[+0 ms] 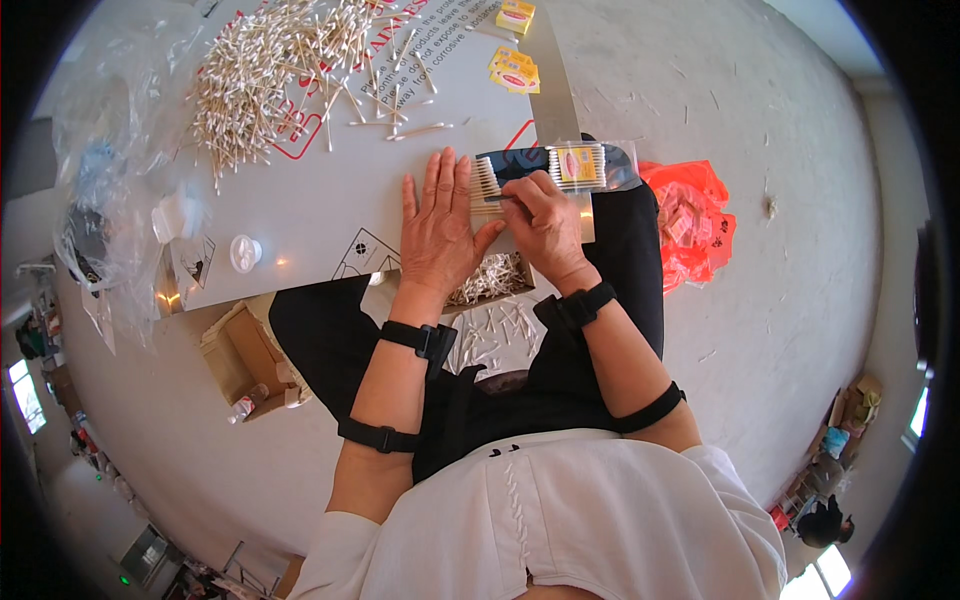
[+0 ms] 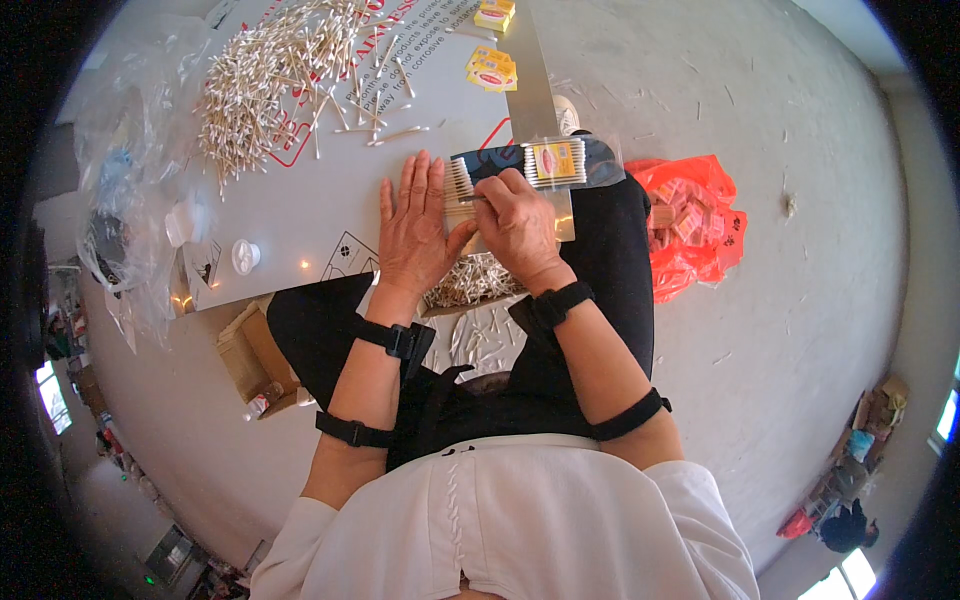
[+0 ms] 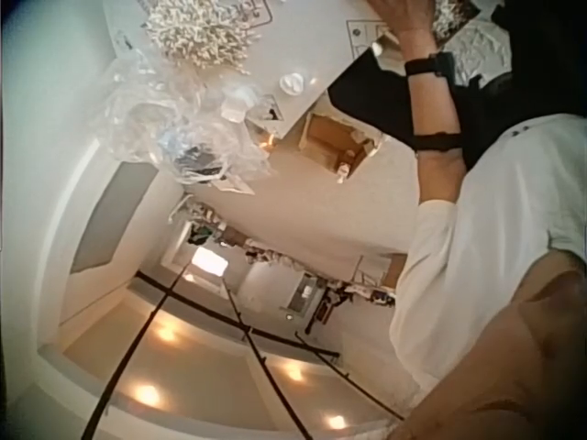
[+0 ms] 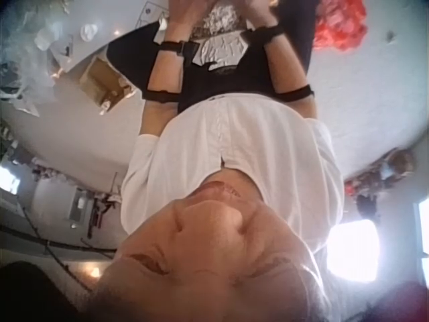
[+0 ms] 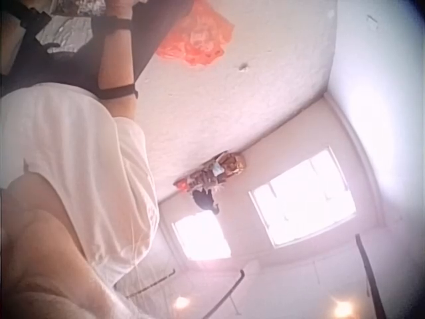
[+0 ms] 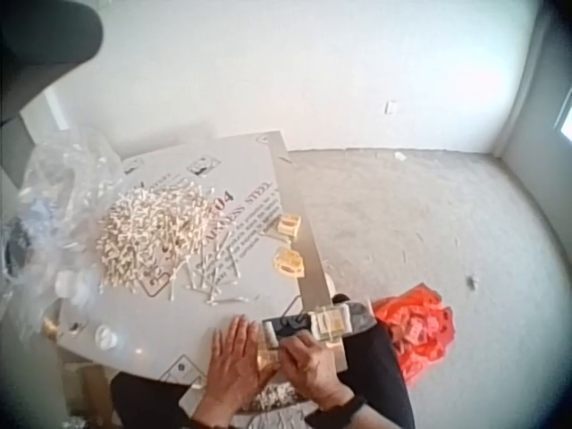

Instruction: Placing cotton swabs into plastic packaging and applying labels.

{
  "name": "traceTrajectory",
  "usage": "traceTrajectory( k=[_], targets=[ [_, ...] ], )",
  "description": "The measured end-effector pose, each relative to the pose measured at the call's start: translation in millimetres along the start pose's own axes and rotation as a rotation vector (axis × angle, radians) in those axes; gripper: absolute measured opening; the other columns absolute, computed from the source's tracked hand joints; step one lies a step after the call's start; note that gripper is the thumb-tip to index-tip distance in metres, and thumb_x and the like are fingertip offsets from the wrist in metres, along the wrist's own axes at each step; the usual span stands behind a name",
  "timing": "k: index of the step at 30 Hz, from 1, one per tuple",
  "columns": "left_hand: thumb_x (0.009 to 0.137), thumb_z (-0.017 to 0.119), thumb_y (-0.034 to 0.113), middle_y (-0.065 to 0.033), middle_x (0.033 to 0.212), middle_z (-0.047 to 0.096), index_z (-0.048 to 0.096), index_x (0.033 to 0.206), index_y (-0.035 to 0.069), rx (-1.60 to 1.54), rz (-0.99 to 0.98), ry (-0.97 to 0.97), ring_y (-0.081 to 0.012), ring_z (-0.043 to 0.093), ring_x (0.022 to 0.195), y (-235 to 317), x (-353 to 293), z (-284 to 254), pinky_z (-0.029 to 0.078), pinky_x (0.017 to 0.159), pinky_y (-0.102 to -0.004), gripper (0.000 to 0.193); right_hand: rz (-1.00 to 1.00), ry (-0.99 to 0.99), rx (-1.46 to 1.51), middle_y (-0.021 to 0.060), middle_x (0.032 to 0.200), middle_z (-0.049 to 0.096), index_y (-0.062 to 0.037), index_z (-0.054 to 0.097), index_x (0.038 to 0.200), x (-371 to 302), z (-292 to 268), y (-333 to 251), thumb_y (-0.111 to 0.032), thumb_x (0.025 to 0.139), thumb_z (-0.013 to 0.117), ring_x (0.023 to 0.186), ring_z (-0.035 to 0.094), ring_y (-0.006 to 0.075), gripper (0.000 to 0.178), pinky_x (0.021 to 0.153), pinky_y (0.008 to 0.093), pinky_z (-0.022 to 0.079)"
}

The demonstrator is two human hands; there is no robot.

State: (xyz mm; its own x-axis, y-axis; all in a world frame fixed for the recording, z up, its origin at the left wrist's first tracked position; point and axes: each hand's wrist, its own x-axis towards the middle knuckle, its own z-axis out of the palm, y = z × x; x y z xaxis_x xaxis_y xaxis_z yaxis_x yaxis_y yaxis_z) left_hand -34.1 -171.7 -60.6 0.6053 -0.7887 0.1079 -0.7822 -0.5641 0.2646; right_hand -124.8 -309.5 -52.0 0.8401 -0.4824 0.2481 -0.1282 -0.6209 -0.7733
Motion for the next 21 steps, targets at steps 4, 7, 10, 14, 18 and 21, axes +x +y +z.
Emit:
traceTrajectory(
  k=[4, 7, 10, 14, 18, 21],
  targets=[
    [0.091, 0.045, 0.064, -0.0145, 0.158, 0.023, 0.024, 0.152, 0.005, 0.006, -0.003, 0.003, -0.0297, 0.020, 0.147, 0.2, 0.3, 0.2, 0.013, 0.118, -0.0536, 0.087, 0.017, 0.021, -0.028, 0.0090, 0.079, 0.057, -0.0073, 0.065, 0.083, 1.4, 1.7, -0.4, -0.009, 0.081, 0.066, 0.072, 0.062, 0.0319, 0.003, 0.061, 0.0418, 0.050],
    [0.090, 0.045, 0.064, -0.0145, 0.158, 0.023, 0.023, 0.151, 0.005, 0.014, -0.004, -0.010, -0.0297, 0.020, 0.147, 0.6, 0.6, -0.3, 0.012, 0.118, -0.0535, 0.088, -0.005, 0.006, -0.045, 0.0088, 0.079, 0.057, -0.0073, 0.065, 0.085, 0.6, 1.0, 2.4, -0.009, 0.081, 0.066, 0.072, 0.062, 0.0317, 0.004, 0.061, 0.0417, 0.050],
    [0.090, 0.046, 0.064, -0.0145, 0.158, 0.024, 0.024, 0.151, 0.005, 0.010, -0.007, 0.002, -0.0297, 0.020, 0.147, 0.6, 0.9, -0.3, 0.012, 0.118, -0.0536, 0.088, 0.000, 0.000, -0.025, 0.0085, 0.079, 0.057, -0.0078, 0.066, 0.086, 0.7, 0.7, 1.7, -0.010, 0.081, 0.066, 0.072, 0.062, 0.0316, 0.005, 0.061, 0.0416, 0.050],
    [0.091, 0.047, 0.062, -0.0143, 0.158, 0.024, 0.024, 0.151, 0.005, -0.002, -0.007, -0.002, -0.0297, 0.020, 0.147, 1.1, 0.7, -0.9, 0.013, 0.118, -0.0536, 0.087, 0.034, 0.019, -0.032, 0.0080, 0.080, 0.057, -0.0099, 0.067, 0.090, 4.3, 0.7, -2.1, -0.011, 0.081, 0.067, 0.074, 0.063, 0.0313, 0.009, 0.061, 0.0416, 0.050],
    [0.090, 0.049, 0.061, -0.0139, 0.158, 0.023, 0.024, 0.151, 0.005, 0.002, -0.008, -0.009, -0.0292, 0.019, 0.148, 1.0, 0.1, -1.3, 0.013, 0.118, -0.0534, 0.086, 0.033, 0.009, -0.064, 0.0075, 0.081, 0.057, -0.0114, 0.067, 0.093, 7.9, 2.4, -1.9, -0.012, 0.082, 0.067, 0.075, 0.063, 0.0304, 0.012, 0.061, 0.0414, 0.050],
    [0.090, 0.049, 0.060, -0.0136, 0.159, 0.023, 0.024, 0.152, 0.005, 0.005, -0.012, -0.004, -0.0286, 0.019, 0.148, 1.0, 0.5, -0.9, 0.012, 0.118, -0.0530, 0.086, 0.024, 0.002, -0.106, 0.0069, 0.080, 0.057, -0.0119, 0.067, 0.094, 8.4, 3.3, -2.3, -0.013, 0.082, 0.067, 0.075, 0.063, 0.0295, 0.012, 0.061, 0.0413, 0.050]
  ],
)
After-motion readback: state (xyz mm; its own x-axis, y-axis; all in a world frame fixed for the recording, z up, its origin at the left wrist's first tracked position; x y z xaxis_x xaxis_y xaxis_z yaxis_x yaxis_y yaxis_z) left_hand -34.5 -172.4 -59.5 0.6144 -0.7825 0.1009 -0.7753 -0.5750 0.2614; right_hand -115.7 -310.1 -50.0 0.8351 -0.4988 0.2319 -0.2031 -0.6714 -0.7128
